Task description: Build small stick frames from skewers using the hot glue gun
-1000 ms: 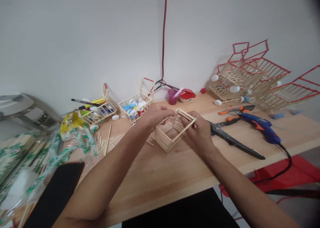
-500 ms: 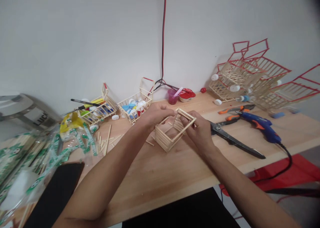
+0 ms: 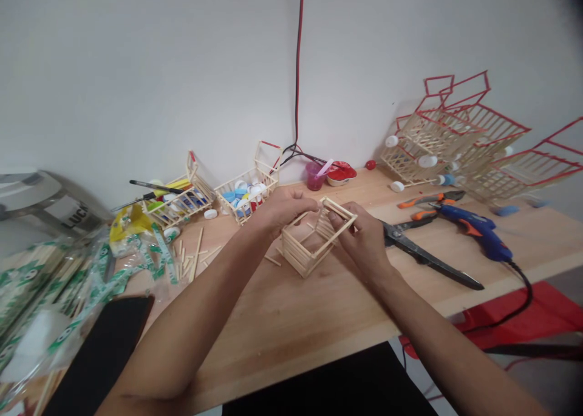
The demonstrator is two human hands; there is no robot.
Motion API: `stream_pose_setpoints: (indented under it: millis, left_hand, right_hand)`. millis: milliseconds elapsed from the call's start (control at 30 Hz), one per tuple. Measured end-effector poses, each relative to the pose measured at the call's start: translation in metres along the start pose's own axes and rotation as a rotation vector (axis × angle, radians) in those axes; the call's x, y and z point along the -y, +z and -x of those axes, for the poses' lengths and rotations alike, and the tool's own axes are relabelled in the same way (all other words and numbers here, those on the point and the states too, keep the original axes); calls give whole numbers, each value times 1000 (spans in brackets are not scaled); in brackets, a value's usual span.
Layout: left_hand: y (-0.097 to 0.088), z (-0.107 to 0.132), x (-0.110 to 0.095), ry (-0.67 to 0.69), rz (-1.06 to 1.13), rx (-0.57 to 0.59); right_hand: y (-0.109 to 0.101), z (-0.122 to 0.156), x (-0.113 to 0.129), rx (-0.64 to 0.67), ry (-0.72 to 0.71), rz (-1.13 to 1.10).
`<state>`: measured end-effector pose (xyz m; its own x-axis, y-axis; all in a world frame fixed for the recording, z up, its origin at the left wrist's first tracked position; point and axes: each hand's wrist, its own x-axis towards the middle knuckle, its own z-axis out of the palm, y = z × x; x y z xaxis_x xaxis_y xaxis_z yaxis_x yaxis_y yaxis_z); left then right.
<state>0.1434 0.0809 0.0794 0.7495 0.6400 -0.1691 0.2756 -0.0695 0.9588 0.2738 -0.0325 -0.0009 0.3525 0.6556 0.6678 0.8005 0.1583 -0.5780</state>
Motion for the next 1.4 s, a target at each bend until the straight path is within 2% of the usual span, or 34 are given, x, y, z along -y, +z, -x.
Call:
stream_pose_setpoints:
  millis: [1400]
  left_hand:
    - [0, -3, 3, 26, 53, 47]
  right_hand:
    - [-1, 0, 1, 7, 0, -10]
